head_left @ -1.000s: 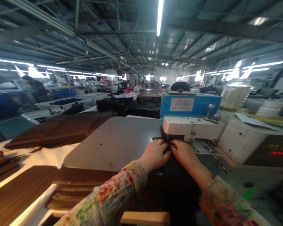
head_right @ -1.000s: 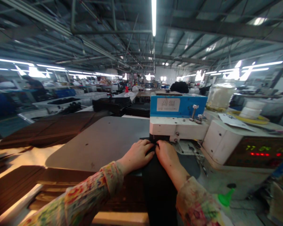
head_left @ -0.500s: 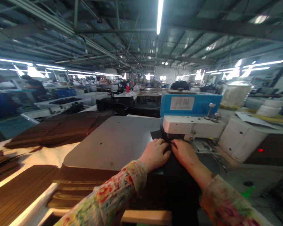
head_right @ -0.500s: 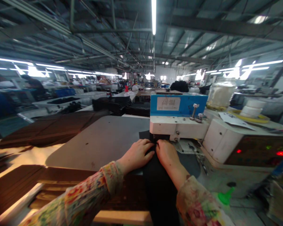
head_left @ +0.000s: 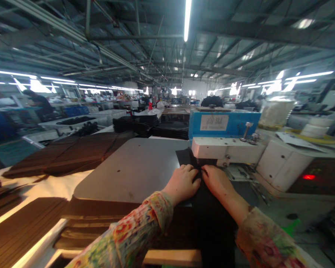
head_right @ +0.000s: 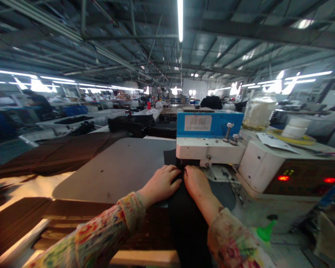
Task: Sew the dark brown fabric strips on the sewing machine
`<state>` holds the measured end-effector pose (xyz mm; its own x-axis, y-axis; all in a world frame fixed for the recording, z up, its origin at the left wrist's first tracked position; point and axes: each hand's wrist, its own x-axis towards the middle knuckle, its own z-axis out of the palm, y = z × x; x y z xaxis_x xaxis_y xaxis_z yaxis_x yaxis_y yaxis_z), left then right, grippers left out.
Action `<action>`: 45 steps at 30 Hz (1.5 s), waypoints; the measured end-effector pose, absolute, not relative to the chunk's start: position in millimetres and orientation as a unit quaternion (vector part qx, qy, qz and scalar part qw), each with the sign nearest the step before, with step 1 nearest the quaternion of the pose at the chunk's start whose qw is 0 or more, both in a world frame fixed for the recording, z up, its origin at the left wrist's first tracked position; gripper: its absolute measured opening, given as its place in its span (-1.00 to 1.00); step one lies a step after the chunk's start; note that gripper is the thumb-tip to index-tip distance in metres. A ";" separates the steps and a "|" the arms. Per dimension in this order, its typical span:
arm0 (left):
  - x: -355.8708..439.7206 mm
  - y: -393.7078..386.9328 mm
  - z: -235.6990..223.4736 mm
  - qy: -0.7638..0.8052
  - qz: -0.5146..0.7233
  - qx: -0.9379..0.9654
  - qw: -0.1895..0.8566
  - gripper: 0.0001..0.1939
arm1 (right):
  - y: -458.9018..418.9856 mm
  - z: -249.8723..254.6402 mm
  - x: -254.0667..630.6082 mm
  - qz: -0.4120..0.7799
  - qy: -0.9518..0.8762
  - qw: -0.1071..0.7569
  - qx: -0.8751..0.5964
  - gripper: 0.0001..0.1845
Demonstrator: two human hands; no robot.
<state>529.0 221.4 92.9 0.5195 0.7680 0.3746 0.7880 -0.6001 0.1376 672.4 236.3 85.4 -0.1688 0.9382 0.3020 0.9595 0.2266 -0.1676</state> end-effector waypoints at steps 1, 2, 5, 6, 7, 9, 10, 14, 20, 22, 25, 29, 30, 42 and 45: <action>529.1 221.2 92.8 -0.447 -0.202 -0.871 0.025 -0.70 | 236.0 85.6 672.3 -0.031 -0.763 0.172 -0.622 -0.72; 529.2 221.1 92.6 -0.447 -0.202 -0.871 0.026 -0.70 | 235.8 85.7 672.1 -0.032 -0.763 0.171 -0.623 -0.72; 529.2 220.7 92.0 -0.445 -0.201 -0.872 0.029 -0.70 | 235.7 85.7 671.8 -0.032 -0.763 0.169 -0.623 -0.73; 529.1 220.7 91.9 -0.444 -0.201 -0.872 0.030 -0.70 | 235.8 85.7 671.7 -0.032 -0.763 0.169 -0.623 -0.73; 529.1 220.7 91.9 -0.445 -0.202 -0.872 0.031 -0.71 | 235.9 85.7 671.7 -0.032 -0.763 0.170 -0.622 -0.73; 528.9 220.8 92.0 -0.446 -0.202 -0.871 0.032 -0.71 | 235.7 86.0 671.8 -0.033 -0.764 0.170 -0.621 -0.72; 528.9 220.8 92.1 -0.447 -0.201 -0.871 0.033 -0.70 | 235.5 86.3 671.8 -0.034 -0.765 0.170 -0.620 -0.72; 528.5 220.9 91.8 -0.443 -0.202 -0.873 0.035 -0.71 | 234.3 87.0 671.4 -0.036 -0.765 0.171 -0.620 -0.71; 528.2 220.8 91.8 -0.442 -0.205 -0.873 0.031 -0.71 | 235.1 86.1 671.3 -0.038 -0.763 0.165 -0.623 -0.72; 528.3 220.5 92.5 -0.442 -0.204 -0.873 0.028 -0.72 | 235.2 86.0 671.4 -0.039 -0.763 0.163 -0.624 -0.73; 528.8 220.2 93.0 -0.443 -0.203 -0.873 0.026 -0.72 | 234.8 86.1 671.4 -0.042 -0.763 0.163 -0.624 -0.73; 529.2 220.8 91.8 -0.448 -0.198 -0.872 0.028 -0.72 | 234.6 86.2 671.4 -0.042 -0.764 0.163 -0.623 -0.73; 529.1 221.0 91.6 -0.448 -0.196 -0.872 0.027 -0.72 | 234.6 86.3 671.3 -0.042 -0.764 0.162 -0.623 -0.73; 529.1 219.8 93.6 -0.449 -0.197 -0.871 0.023 -0.73 | 233.6 87.0 670.8 -0.046 -0.765 0.160 -0.622 -0.72; 529.1 219.9 93.3 -0.449 -0.196 -0.871 0.021 -0.73 | 233.7 87.5 670.8 -0.046 -0.765 0.159 -0.622 -0.73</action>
<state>529.1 219.9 93.3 0.5195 0.7743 0.3614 0.7909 -0.5958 0.1396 670.8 233.7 87.5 -0.1760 0.9375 0.3002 0.9665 0.2225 -0.1282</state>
